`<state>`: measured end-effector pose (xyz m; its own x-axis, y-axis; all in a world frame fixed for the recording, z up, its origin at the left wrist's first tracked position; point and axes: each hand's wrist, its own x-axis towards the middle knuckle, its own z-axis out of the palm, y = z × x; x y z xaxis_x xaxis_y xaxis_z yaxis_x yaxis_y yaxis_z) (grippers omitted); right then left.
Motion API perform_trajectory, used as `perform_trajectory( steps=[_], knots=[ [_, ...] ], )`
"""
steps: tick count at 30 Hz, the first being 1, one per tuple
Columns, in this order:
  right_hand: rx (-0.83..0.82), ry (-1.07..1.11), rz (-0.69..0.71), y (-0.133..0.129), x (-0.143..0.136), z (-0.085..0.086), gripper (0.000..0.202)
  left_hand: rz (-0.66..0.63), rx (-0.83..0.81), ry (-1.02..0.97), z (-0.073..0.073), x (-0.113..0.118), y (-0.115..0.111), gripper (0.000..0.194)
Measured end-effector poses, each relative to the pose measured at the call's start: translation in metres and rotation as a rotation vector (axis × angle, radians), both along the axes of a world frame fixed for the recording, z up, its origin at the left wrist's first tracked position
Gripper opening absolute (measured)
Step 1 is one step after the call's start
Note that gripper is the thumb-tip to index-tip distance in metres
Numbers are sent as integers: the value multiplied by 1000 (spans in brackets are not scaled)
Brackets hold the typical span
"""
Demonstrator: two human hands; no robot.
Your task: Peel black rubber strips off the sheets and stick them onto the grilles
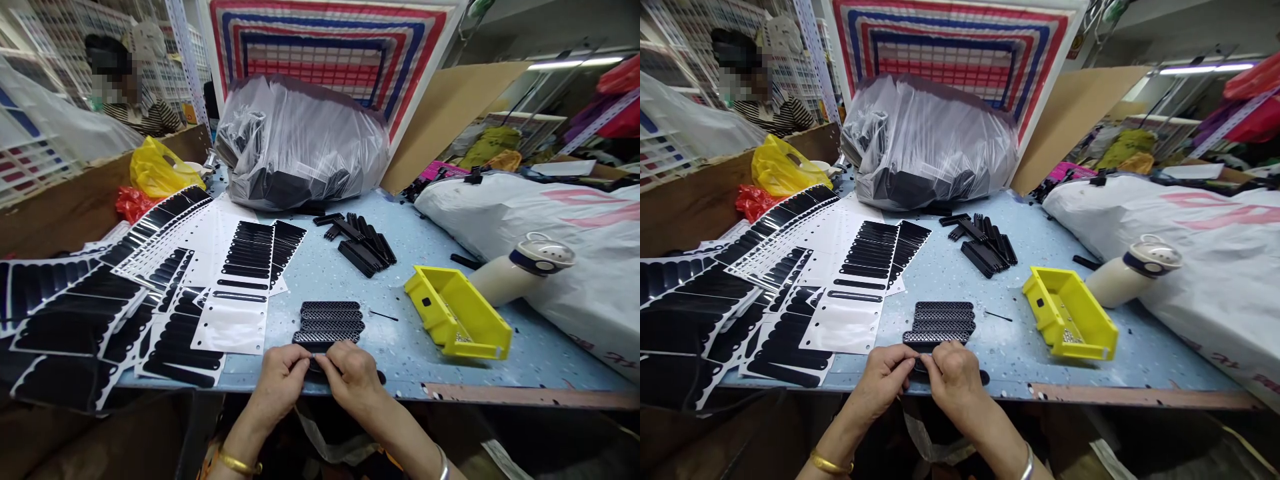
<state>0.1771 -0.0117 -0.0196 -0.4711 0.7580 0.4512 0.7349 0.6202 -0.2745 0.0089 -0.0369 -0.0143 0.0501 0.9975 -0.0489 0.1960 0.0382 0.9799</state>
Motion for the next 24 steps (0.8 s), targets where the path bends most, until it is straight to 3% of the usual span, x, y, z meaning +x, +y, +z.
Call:
perform_trajectory(
  steps=[5,10,13,19,24],
  knots=[
    [77,19,14,-1,-5,3,41,8,-62,-28,0,1,1,29],
    [-46,71,50,-7,6,19,36,155,-18,122,0,16,4,21],
    [-59,113,45,-10,22,20,29,207,12,223,0,23,4,21],
    [-90,163,54,-10,41,4,18,152,74,187,1,17,1,31],
    [-97,124,29,-9,31,7,21,118,92,192,0,11,0,30]
  ],
)
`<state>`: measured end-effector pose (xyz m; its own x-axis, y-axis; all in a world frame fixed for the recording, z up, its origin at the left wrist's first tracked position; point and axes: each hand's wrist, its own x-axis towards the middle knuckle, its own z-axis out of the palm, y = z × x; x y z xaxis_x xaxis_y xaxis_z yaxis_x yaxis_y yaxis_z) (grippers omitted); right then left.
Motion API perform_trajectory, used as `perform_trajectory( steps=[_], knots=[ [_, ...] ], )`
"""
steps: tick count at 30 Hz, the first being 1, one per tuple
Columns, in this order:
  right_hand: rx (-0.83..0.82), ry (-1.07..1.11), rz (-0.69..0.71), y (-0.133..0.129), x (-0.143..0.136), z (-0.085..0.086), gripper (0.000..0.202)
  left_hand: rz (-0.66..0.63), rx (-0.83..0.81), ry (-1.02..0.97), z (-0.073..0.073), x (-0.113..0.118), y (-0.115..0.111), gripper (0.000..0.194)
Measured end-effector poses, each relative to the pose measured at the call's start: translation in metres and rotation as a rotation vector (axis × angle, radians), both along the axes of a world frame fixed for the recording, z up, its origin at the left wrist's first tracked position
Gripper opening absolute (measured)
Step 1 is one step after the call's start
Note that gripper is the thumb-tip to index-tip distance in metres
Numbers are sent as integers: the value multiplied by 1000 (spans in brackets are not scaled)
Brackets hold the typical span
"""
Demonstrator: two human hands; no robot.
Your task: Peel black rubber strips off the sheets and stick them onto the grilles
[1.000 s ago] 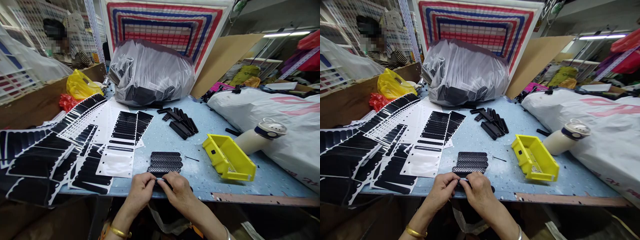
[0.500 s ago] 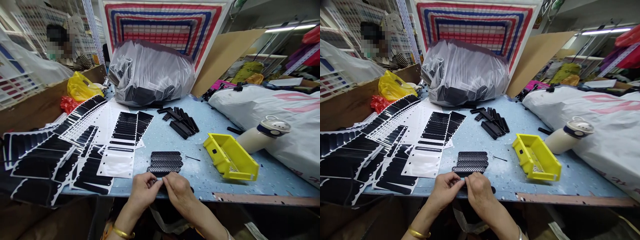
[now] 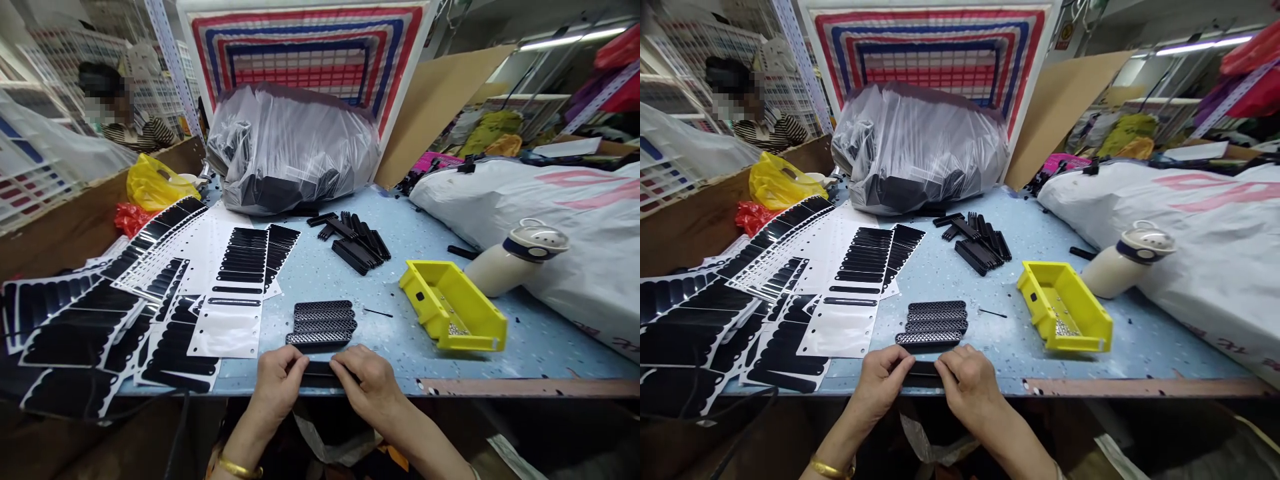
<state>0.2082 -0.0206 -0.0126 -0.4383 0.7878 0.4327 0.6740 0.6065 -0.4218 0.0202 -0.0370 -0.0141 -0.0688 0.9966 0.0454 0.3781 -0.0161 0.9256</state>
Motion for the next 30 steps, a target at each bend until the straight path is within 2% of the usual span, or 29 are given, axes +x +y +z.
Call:
perform_trajectory(
  steps=[4,6,12,15,23,27,30],
  knots=[
    [-11,-76,-77,1,-13,2,23,12,43,35,-1,-1,-1,31],
    [-40,-75,-86,2,-9,1,28,-2,44,30,-1,-2,-2,33],
    [-198,129,-220,-3,40,-1,28,-29,48,16,-3,-4,-4,33],
    [-208,183,-255,-9,52,-1,28,-31,49,31,-6,-4,-3,33],
    [-248,210,-303,-5,45,-4,41,-28,31,21,-7,-4,-3,34],
    [-294,247,-304,-5,52,4,43,-13,34,31,-6,-3,-3,34],
    [-415,352,-286,-7,57,11,42,-7,28,32,-5,-4,-4,34]
  ],
)
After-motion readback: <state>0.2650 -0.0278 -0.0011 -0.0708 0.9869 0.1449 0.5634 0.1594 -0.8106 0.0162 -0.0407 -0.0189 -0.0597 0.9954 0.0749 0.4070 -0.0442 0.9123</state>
